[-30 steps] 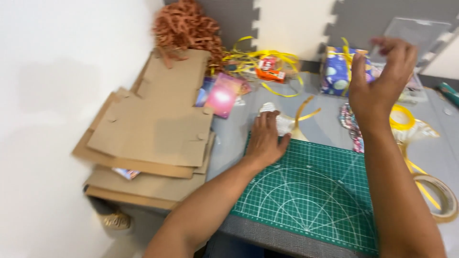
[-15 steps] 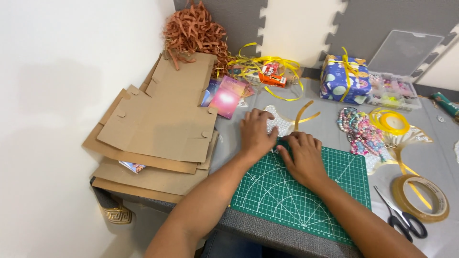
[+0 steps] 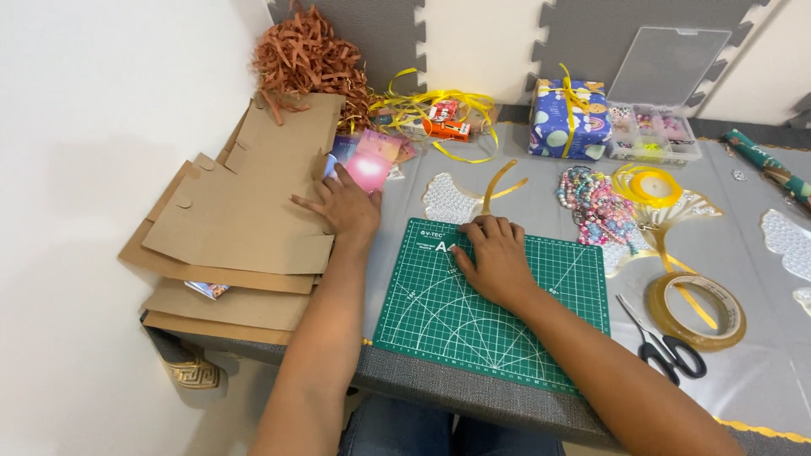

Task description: The person wraps a gift box in blue paper, ties a yellow ribbon around it into a bow, and then attaches a beaded keychain to a pink card.

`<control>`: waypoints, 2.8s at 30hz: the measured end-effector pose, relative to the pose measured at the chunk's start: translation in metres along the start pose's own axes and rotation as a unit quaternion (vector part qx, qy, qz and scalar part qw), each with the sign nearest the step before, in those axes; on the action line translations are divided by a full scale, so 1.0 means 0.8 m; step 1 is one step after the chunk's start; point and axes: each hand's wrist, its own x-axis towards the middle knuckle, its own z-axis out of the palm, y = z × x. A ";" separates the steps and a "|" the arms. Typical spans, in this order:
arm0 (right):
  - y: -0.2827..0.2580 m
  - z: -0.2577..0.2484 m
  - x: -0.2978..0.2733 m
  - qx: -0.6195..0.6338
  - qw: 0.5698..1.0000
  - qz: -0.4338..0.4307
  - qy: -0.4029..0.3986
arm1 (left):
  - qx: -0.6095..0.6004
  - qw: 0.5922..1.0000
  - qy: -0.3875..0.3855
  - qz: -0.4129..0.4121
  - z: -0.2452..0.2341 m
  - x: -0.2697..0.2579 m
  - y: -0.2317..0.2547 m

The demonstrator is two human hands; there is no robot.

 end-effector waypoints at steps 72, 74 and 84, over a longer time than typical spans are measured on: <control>0.026 0.031 0.008 0.098 0.995 0.016 0.023 | -0.666 0.735 -0.046 0.119 0.050 -0.122 0.154; 0.040 0.034 0.016 0.133 0.989 0.054 0.019 | -0.674 0.725 -0.090 0.112 0.078 -0.139 0.167; 0.053 -0.005 0.019 0.623 0.752 0.128 0.175 | -0.784 0.577 -0.204 0.107 0.155 -0.109 0.150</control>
